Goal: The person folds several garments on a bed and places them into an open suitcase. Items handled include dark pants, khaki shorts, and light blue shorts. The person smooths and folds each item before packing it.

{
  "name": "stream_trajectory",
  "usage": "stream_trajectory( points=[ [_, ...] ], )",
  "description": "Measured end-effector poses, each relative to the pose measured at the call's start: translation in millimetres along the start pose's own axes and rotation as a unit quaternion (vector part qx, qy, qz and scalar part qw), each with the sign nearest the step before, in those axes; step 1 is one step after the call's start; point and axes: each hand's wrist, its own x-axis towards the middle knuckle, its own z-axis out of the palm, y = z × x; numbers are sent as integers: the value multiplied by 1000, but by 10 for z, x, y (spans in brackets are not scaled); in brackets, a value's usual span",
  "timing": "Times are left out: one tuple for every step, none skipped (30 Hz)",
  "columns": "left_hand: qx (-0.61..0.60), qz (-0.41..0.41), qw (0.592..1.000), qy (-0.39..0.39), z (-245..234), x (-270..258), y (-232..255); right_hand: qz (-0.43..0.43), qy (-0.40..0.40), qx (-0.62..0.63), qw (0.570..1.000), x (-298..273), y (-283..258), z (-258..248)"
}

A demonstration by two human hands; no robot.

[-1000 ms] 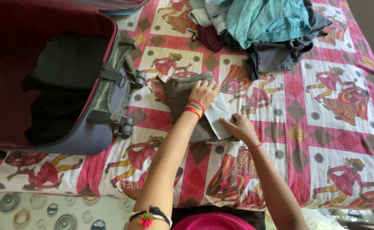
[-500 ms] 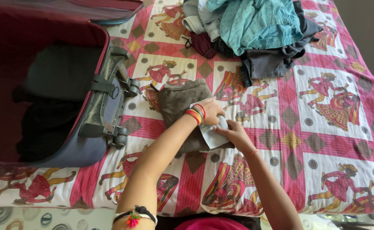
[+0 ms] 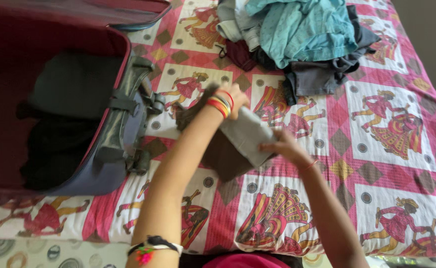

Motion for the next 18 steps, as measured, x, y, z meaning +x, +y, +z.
stream_trajectory(
  points=[
    [10, 2, 997, 76, -108, -131, -58, -12, 36, -109, 993, -17, -163, -102],
    [22, 5, 988, 150, -221, -250, -110, -26, 72, -214, 974, -37, -331, -199],
    [42, 17, 978, 205, -337, -338, -145, -58, 113, -189, 974, -44, -488, -263],
    [62, 31, 964, 258, -430, -411, -172, -89, 155, -162, 970, -76, -613, -324],
    [84, 35, 948, 304, -482, -481, -207, -189, 214, -221, 933, -89, -714, -331],
    [104, 42, 930, 349, -493, -520, -238, -283, 269, -277, 878, -135, -760, -321],
    [123, 49, 910, 394, -460, -540, -273, -372, 319, -328, 808, -163, -778, -256],
    [136, 52, 894, 424, -373, -553, -301, -375, 331, -357, 789, -197, -743, -143],
    [149, 56, 877, 454, -230, -561, -325, -378, 344, -386, 768, -217, -690, 3],
    [162, 58, 858, 483, -49, -564, -361, -381, 355, -413, 747, -230, -597, 204],
    [212, 41, 840, 498, 186, -572, -368, -301, 326, -546, 711, -232, -500, 401],
    [259, 25, 819, 511, 469, -599, -344, -213, 288, -665, 655, -253, -365, 650],
    [268, 27, 836, 477, 763, -649, -334, -199, 213, -663, 689, -268, -241, 866],
    [275, 29, 852, 444, 1062, -715, -320, -186, 136, -658, 717, -280, -126, 1055],
    [209, 43, 891, 400, 1358, -814, -281, -247, 148, -674, 680, -285, -31, 1199],
    [145, 56, 921, 356, 1547, -841, -276, -309, 161, -688, 637, -248, -7, 1252],
    [137, 17, 923, 358, 1674, -835, -264, -302, 111, -655, 684, -206, 8, 1277],
    [130, -21, 924, 359, 1756, -847, -269, -292, 63, -617, 728, -167, -36, 1253]
  ],
)
